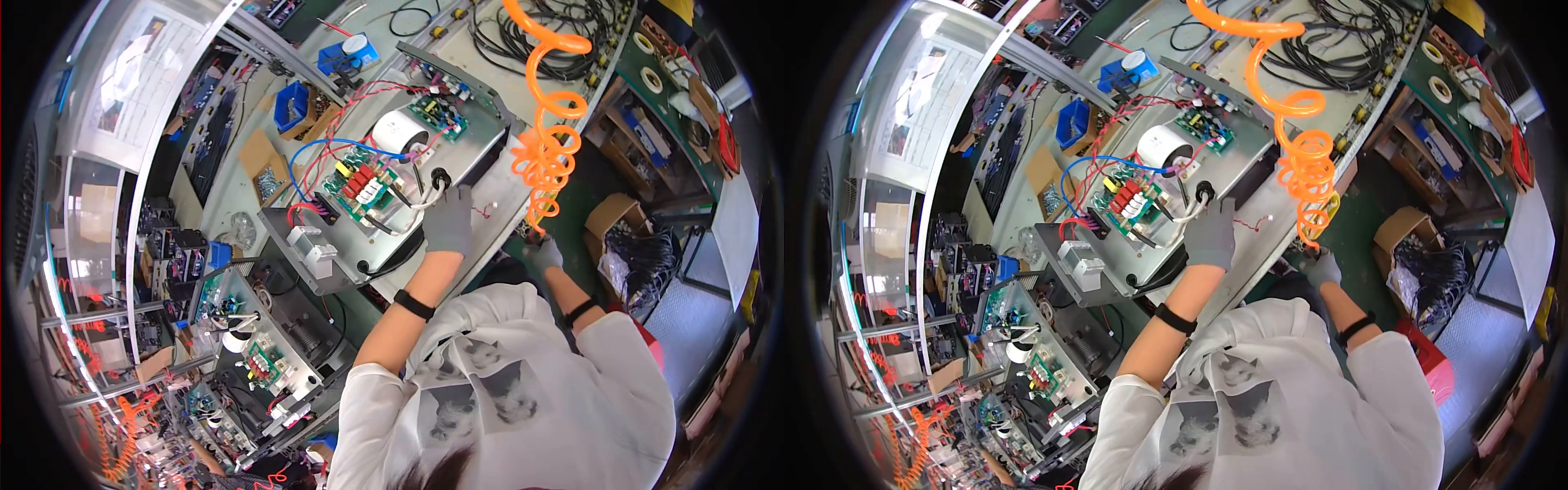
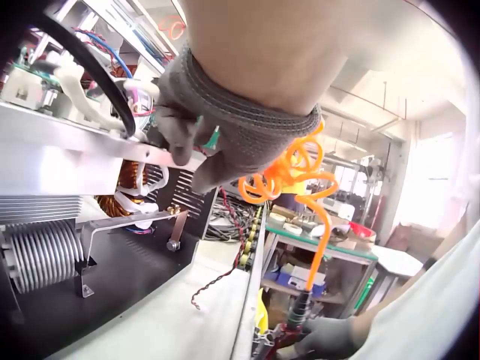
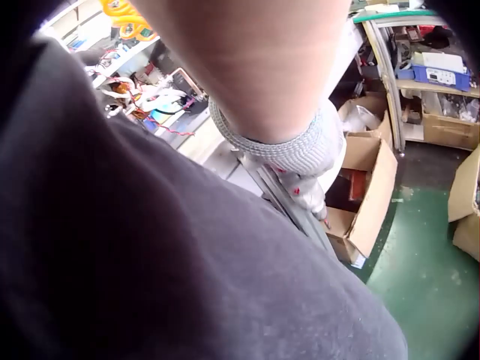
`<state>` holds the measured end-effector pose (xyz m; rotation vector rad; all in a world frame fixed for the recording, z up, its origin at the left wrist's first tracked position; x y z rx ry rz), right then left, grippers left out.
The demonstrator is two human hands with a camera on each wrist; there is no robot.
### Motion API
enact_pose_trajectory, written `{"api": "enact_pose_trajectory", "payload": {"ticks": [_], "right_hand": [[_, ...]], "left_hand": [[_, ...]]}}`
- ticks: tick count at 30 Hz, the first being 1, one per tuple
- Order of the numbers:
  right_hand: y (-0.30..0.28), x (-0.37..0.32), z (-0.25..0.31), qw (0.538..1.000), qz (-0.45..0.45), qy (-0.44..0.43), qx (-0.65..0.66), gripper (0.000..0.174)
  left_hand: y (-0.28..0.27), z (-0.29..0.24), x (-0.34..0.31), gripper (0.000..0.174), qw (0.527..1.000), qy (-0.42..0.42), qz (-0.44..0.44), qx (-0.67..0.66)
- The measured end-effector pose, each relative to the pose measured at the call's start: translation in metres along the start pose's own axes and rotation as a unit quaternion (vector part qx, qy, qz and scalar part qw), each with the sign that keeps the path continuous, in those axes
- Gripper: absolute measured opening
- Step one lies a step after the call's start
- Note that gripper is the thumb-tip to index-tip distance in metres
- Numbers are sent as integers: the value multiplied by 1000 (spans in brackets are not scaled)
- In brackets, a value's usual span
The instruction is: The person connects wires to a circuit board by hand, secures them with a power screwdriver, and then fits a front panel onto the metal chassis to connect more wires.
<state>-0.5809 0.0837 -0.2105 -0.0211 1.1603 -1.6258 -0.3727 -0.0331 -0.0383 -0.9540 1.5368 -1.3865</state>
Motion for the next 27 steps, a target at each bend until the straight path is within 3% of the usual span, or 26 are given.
{"api": "enact_pose_trajectory", "payload": {"ticks": [1,2,4,5,7,9,10,11,12,14,15,16,18,21,25,27], "right_hand": [[-19,-19,21,993,65,67,-65,34],[-29,-21,27,994,63,61,-66,34],[-29,-24,41,944,257,-42,-203,39],[-35,-29,50,943,257,-44,-206,39],[-27,-53,93,912,378,-157,33,48],[-32,-77,145,863,410,-217,198,51],[-27,-78,158,863,411,-221,193,51],[-29,-73,169,828,353,-181,397,47],[-33,-65,175,752,280,-132,582,45],[-60,-48,200,691,172,-192,675,35],[-76,-44,207,671,183,-216,685,28],[-93,-50,220,674,135,-217,693,26],[-124,-65,243,606,188,-326,701,24],[-143,-82,262,622,251,-346,656,24],[-140,-79,282,674,264,-335,604,25],[-131,-81,285,794,336,-279,423,28]], "left_hand": [[2,3,0,26,999,-19,43,-22],[-2,8,-4,26,999,-23,37,-23],[-19,24,-17,14,990,-70,-42,-113],[-30,32,-23,10,975,-118,-83,-167],[-23,33,-29,11,978,-85,-83,-169],[-24,26,-37,15,982,24,-83,-167],[-24,26,-40,15,982,20,-88,-168],[-21,23,-41,16,981,46,-80,-169],[-19,21,-42,18,980,72,-72,-169],[-19,24,-39,22,983,88,-47,-156],[-31,25,-36,26,978,83,-110,-154],[-42,27,-33,30,970,77,-174,-151],[-46,33,-19,40,977,30,-173,-123],[-35,42,4,50,993,12,-54,-102],[-28,47,19,48,993,-17,-6,-119],[-35,42,20,44,998,-12,13,-53]]}}
Point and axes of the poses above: each hand's wrist, its own x-axis towards the middle knuckle, its own y-axis out of the palm, z = x × y, the point moved 4 cm from there along x, towards the middle knuckle, and after that the axes turned 4 degrees about z, right-handed, at the moved point
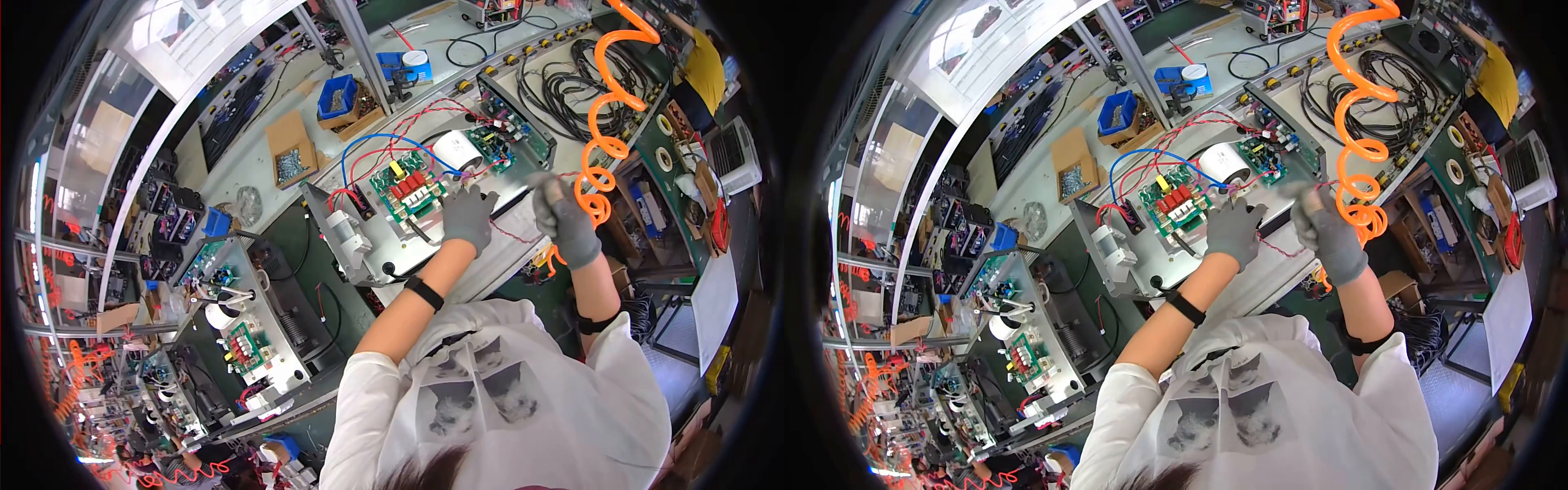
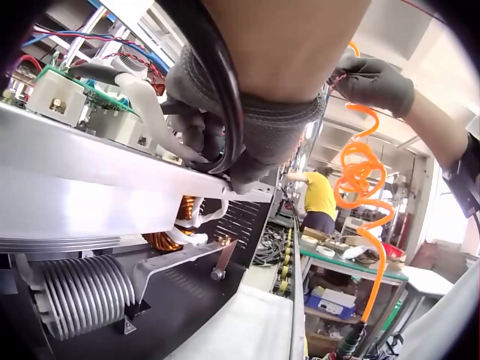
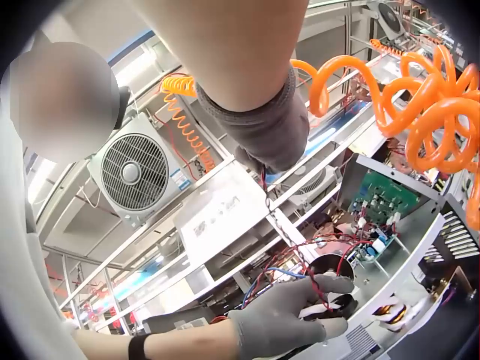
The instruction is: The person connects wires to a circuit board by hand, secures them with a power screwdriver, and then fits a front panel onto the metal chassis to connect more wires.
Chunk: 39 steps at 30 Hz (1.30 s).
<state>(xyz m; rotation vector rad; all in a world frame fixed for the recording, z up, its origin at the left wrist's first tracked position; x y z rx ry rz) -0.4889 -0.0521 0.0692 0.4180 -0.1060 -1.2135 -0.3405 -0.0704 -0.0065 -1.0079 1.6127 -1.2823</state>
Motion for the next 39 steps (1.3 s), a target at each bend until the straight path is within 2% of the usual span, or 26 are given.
{"api": "enact_pose_trajectory", "payload": {"ticks": [1,3,4,6,7,9,10,11,13,14,16,18,20,21,23,24,25,28,29,31,34,35,36,37,38,39], "right_hand": [[3,1,-5,993,24,86,-80,30],[17,9,-8,986,61,93,-127,34],[13,16,-15,986,8,37,-162,35],[4,26,-22,969,-93,-68,-217,31],[1,30,-20,969,-92,-68,-218,31],[-5,38,-14,971,-73,-73,-214,28],[4,32,1,962,-126,22,-241,26],[1,36,-2,962,-127,21,-241,26],[-1,43,-2,963,-92,-84,-240,23],[0,46,-3,962,-93,-85,-241,23],[18,49,7,913,-63,-205,-346,17],[29,46,8,904,-68,-189,-377,14],[46,41,18,874,-68,-176,-447,9],[49,42,17,874,-63,-176,-449,9],[58,41,18,837,-33,-242,-489,8],[62,39,17,842,-39,-229,-487,8],[65,38,14,842,-35,-227,-488,8],[73,39,13,864,-35,-226,-448,9],[76,38,17,843,-33,-239,-480,11],[78,37,19,821,-31,-249,-513,13],[79,39,19,778,-30,-291,-556,19],[81,39,19,749,-29,-307,-586,21],[82,40,20,718,-29,-323,-616,23],[81,42,22,717,-29,-324,-617,23],[84,45,24,665,-2,-345,-663,25],[86,49,24,610,26,-363,-704,27]], "left_hand": [[-6,-1,2,44,1000,-4,-1,-3],[-11,-1,8,39,993,-13,94,-71],[1,1,10,35,997,35,47,-52],[14,5,5,30,998,50,-19,-46],[12,4,0,26,994,67,-81,-36],[6,6,-13,21,995,51,-75,-42],[3,8,-21,18,996,36,-67,-47],[3,9,-24,18,996,37,-68,-47],[-1,16,-36,17,987,-7,-151,-58],[-1,19,-38,23,989,17,-125,-72],[-10,26,-44,29,985,39,-127,-113],[-25,30,-50,36,978,56,-128,-154],[-52,45,-52,44,865,3,-191,-465],[-58,45,-52,44,864,0,-194,-465],[-66,47,-53,45,750,17,-196,-631],[-64,46,-52,39,716,-14,-179,-675],[-62,46,-53,39,714,-17,-180,-676],[-50,48,-50,19,641,-49,-208,-738],[-49,49,-50,19,640,-49,-207,-739],[-41,47,-47,19,547,-82,-164,-817],[-43,44,-46,18,518,-80,-158,-837],[-41,46,-45,18,517,-79,-157,-838],[-37,48,-43,18,478,-71,-122,-867],[-33,48,-40,20,438,-62,-85,-893],[-31,49,-38,20,437,-61,-85,-893],[-28,50,-36,20,470,-73,-71,-877]]}}
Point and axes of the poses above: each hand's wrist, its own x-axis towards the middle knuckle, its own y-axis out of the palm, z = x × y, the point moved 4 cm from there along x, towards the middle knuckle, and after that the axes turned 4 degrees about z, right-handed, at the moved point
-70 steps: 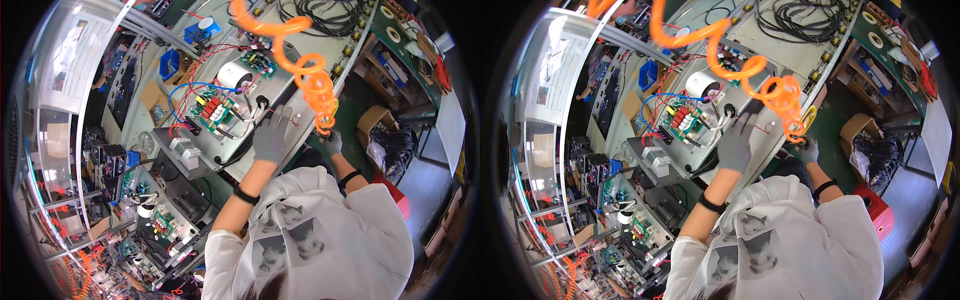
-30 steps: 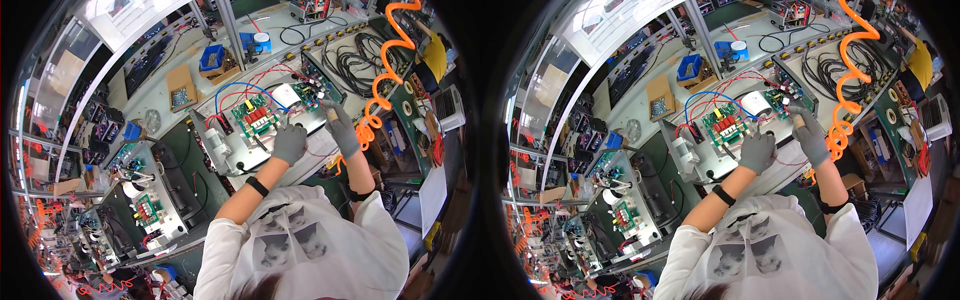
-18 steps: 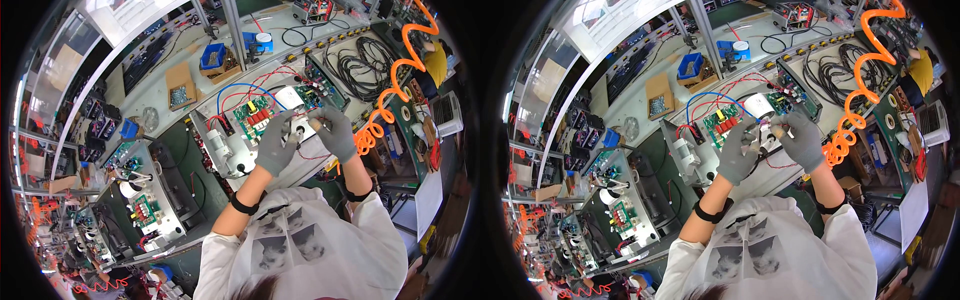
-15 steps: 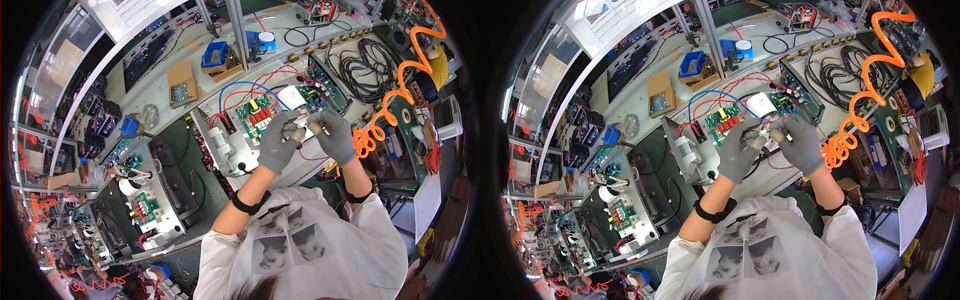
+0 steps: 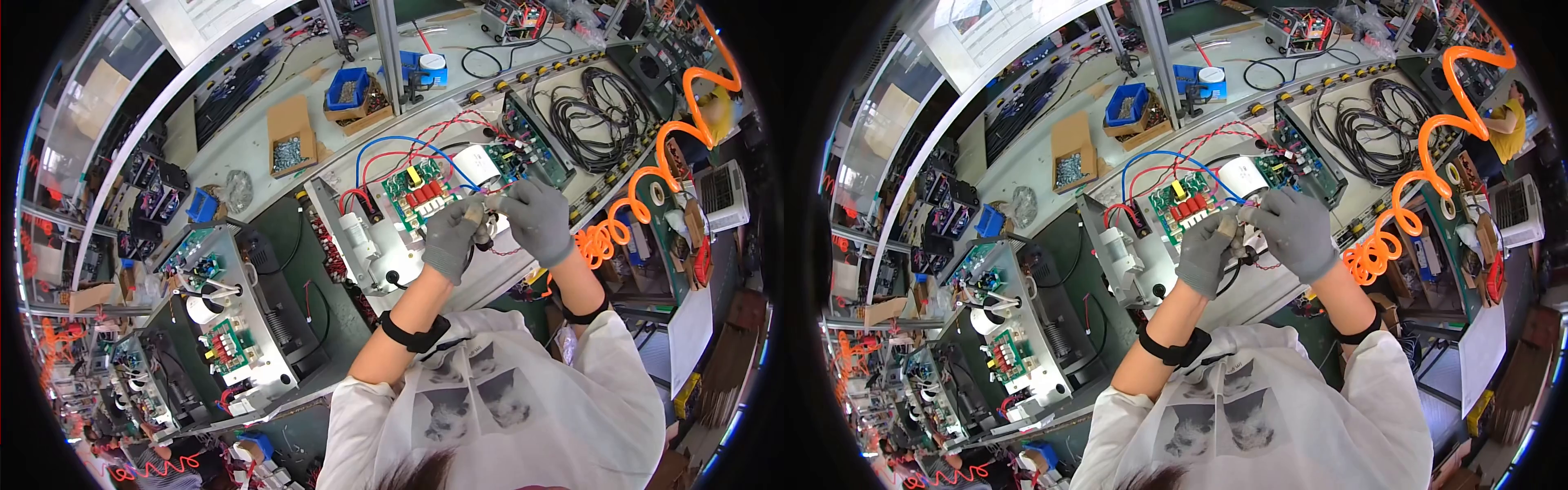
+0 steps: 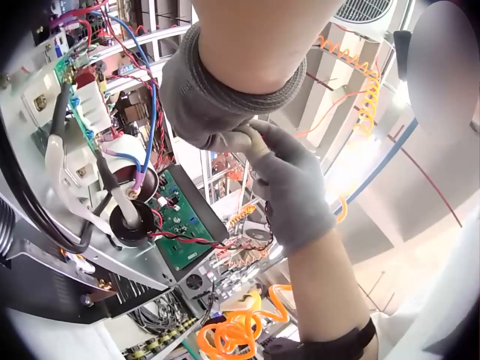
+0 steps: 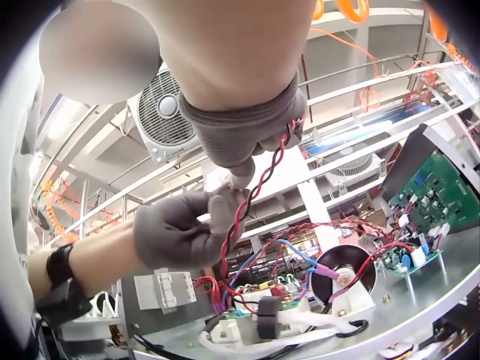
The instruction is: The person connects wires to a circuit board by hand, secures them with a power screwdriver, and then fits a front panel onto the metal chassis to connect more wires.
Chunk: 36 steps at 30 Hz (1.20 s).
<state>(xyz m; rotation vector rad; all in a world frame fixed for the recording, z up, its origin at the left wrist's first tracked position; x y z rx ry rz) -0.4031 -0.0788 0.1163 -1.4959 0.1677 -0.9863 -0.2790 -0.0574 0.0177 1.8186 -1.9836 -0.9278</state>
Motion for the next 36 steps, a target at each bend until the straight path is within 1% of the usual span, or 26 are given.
{"api": "enact_pose_trajectory", "payload": {"ticks": [1,2,4,5,6,7,9,10,12,14,15,20,22,23,24,26,27,28,29,30,31,32,33,34,35,36], "right_hand": [[3,5,-7,1000,1,-2,-1,27],[10,10,-15,999,35,4,20,27],[16,19,-24,997,70,4,41,28],[20,25,-24,987,135,-26,79,28],[26,33,-20,970,203,-61,117,28],[26,37,-19,962,246,-59,106,29],[20,44,-10,957,255,-65,118,29],[19,45,-6,954,261,-69,131,29],[24,40,1,957,248,-68,137,28],[21,38,9,977,169,-63,110,26],[22,35,10,984,129,-73,96,24],[27,19,21,989,80,-61,107,31],[29,15,19,975,56,0,217,35],[39,5,12,968,83,60,227,35],[39,6,10,968,83,63,226,35],[38,20,0,984,67,35,160,33],[47,26,-17,987,29,49,150,30],[58,31,-42,988,21,95,116,29],[59,43,-60,987,29,134,88,19],[76,46,-84,986,16,150,72,20],[100,45,-112,984,86,152,17,22],[107,51,-119,984,84,154,16,22],[119,56,-126,961,188,195,-63,23],[131,56,-134,918,288,234,-141,24],[145,47,-150,918,281,223,-171,22],[140,48,-147,918,279,223,-172,22]], "left_hand": [[-3,3,2,20,999,-13,-4,38],[-7,10,5,20,999,-12,-5,35],[-15,10,8,22,972,109,-48,204],[-20,16,6,24,967,106,-59,222],[-26,18,4,23,976,45,-53,207],[-29,22,3,22,978,45,-45,200],[-32,24,2,21,980,47,-37,189],[-30,25,2,22,989,36,-20,139],[-27,22,3,23,996,26,-1,84],[-24,20,2,27,995,-30,-23,-97],[-22,11,-2,30,986,0,55,-158],[-25,15,-4,29,988,48,57,-132],[-23,9,-5,29,983,85,82,-138],[-23,10,-3,31,981,59,121,-142],[-25,16,0,31,981,55,122,-143],[-36,27,7,36,993,51,29,-101],[-32,11,3,35,998,43,-19,-49],[-34,12,3,35,998,41,-19,-48],[-35,11,2,33,995,85,-22,48],[-36,10,1,32,981,130,-25,142],[-37,11,1,28,981,124,-15,148],[-41,17,1,28,981,124,-13,150],[-47,26,2,27,981,120,-4,153],[-51,32,3,26,981,116,4,155],[-55,38,3,26,982,107,0,156],[-58,37,1,26,982,108,1,157]]}}
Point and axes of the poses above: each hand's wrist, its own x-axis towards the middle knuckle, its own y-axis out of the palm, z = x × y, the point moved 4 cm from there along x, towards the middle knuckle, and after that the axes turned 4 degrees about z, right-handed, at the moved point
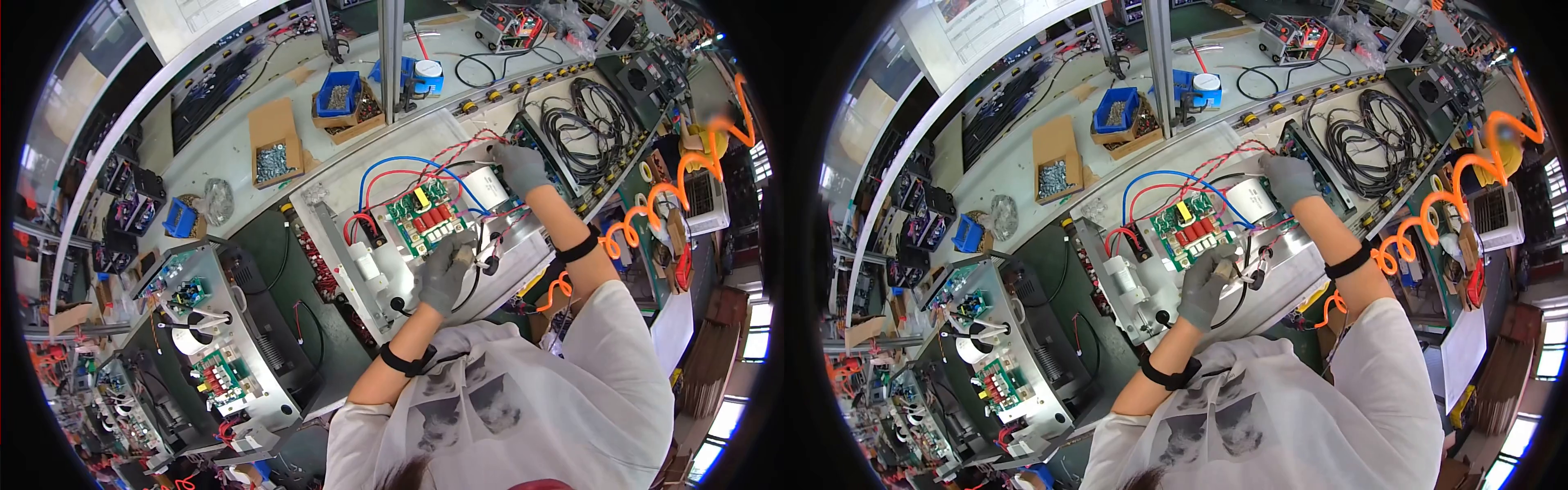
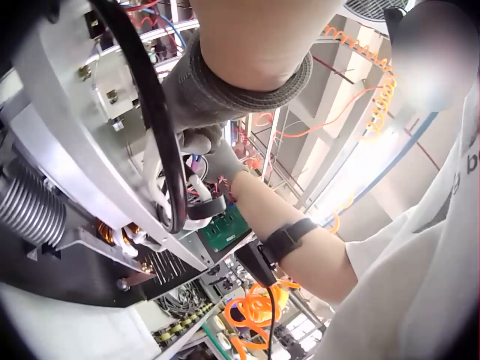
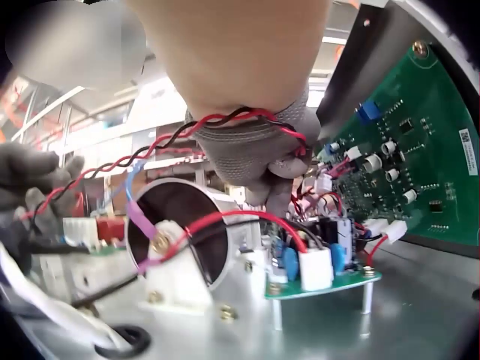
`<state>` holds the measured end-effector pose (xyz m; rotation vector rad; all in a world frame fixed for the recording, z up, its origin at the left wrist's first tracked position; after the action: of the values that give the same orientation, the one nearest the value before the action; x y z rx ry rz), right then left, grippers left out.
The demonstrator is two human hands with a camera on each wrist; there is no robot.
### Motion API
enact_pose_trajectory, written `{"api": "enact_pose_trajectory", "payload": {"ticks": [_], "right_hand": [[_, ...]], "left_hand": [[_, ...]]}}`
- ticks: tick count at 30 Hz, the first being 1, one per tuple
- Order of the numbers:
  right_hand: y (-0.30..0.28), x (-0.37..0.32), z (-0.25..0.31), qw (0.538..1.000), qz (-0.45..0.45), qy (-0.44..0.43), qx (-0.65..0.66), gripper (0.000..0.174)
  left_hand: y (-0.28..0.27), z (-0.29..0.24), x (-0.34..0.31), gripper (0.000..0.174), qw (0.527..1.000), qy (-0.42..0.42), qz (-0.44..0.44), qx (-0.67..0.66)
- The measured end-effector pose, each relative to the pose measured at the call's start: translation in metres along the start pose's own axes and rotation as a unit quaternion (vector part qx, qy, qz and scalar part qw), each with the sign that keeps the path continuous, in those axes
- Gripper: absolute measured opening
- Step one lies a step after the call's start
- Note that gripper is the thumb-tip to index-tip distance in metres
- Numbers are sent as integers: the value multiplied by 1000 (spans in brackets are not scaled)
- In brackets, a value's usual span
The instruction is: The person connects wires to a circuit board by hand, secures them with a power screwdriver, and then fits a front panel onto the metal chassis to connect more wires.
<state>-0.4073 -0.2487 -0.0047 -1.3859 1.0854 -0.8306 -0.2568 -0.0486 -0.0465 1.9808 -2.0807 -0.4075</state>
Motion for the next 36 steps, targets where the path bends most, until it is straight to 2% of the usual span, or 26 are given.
{"api": "enact_pose_trajectory", "payload": {"ticks": [2,4,6,7,11,14,17,19,23,25,26,28,29,31,32,34,35,36], "right_hand": [[-16,-15,5,999,18,1,43,16],[-20,-23,4,999,15,-6,43,15],[-23,-25,-3,993,17,41,114,15],[-26,-25,-3,993,39,53,101,17],[-18,-12,-8,996,28,44,75,19],[-10,-8,-7,999,13,-4,49,22],[-12,-12,-1,1000,-21,-8,-3,24],[-15,-24,6,995,-77,-59,38,24],[-22,-32,11,981,-143,-87,97,23],[-19,-27,16,999,-41,26,23,22],[-21,-26,18,998,-43,27,23,22],[-19,-24,18,997,18,65,24,20],[-17,-25,16,997,21,67,25,20],[-17,-21,6,988,12,95,125,21],[-17,-17,5,987,17,94,126,21],[-19,-9,3,986,103,93,95,22],[-25,-7,5,992,89,79,39,21],[-23,-4,2,992,90,80,38,21]], "left_hand": [[-4,2,-2,24,999,-42,20,-28],[-5,-3,-1,26,999,-21,28,-19],[-5,-2,-3,26,998,-44,27,-31],[-5,-4,-4,26,998,-49,25,-37],[-6,0,-2,25,997,-50,31,-48],[-6,-1,-6,25,997,-54,29,-47],[-6,-1,-6,23,998,-54,26,-24],[-7,-2,-6,23,997,-48,33,-45],[-8,-1,-7,22,997,-36,44,-49],[-8,-2,-7,21,997,-27,45,-56],[-8,-1,-6,21,997,-26,46,-56],[-7,0,-6,22,995,-18,48,-83],[-7,-1,-8,22,995,-21,48,-83],[-8,-4,-8,22,997,-30,45,-56],[-9,-4,-9,22,997,-33,43,-57],[-9,-4,-8,23,997,-16,54,-60],[-10,0,-8,23,997,-11,49,-64],[-9,0,-8,23,997,-11,49,-65]]}}
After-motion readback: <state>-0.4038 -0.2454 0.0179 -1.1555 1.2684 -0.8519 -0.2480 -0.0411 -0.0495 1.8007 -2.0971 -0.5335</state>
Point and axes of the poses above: each hand's wrist, its own x-axis towards the middle knuckle, its own y-axis out of the palm, z = x × y, the point moved 4 cm from there along x, towards the middle knuckle, and after that the axes turned 4 degrees about z, right-handed, at the moved point
